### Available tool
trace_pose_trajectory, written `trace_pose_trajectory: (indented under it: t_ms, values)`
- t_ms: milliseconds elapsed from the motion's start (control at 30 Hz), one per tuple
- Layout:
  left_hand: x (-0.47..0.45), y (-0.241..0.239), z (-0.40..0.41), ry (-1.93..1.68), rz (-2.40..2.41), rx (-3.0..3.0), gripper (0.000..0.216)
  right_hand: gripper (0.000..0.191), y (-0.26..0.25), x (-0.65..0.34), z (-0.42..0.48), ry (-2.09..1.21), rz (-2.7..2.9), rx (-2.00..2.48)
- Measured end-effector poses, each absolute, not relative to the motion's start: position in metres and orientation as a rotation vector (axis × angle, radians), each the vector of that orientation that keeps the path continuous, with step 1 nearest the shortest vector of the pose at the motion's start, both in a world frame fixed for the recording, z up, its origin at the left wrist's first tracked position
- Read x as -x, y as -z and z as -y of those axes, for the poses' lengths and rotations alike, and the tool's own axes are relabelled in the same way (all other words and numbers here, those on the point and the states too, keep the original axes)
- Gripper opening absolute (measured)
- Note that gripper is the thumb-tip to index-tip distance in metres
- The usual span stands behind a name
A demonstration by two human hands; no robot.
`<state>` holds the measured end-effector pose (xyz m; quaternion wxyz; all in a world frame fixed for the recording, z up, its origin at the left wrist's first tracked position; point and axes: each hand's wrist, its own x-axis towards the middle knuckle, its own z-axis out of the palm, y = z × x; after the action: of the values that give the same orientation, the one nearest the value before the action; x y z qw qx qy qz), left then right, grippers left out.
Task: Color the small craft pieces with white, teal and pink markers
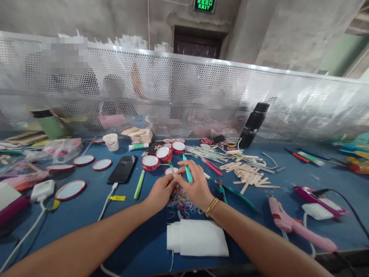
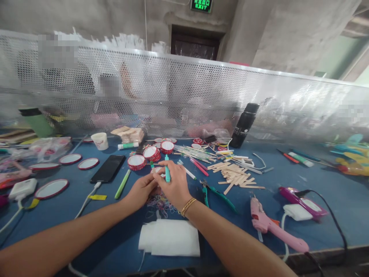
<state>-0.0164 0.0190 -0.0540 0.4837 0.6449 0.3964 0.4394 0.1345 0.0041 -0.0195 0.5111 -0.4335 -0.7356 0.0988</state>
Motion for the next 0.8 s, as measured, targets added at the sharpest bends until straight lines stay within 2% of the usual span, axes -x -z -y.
trace_pose_trajectory:
  t_ms: [533,800]
  values:
    - [0.018,0.048,-0.016,-0.995,-1.061,-1.880,0.036,0.025,0.017,-0.138,-0.003,-0.327,1.658,0.929]
    - [0.019,0.039,-0.014,-1.124,-1.083,-2.020,0.024,0.027,0.018,-0.138,-0.008,-0.483,1.582,0.897]
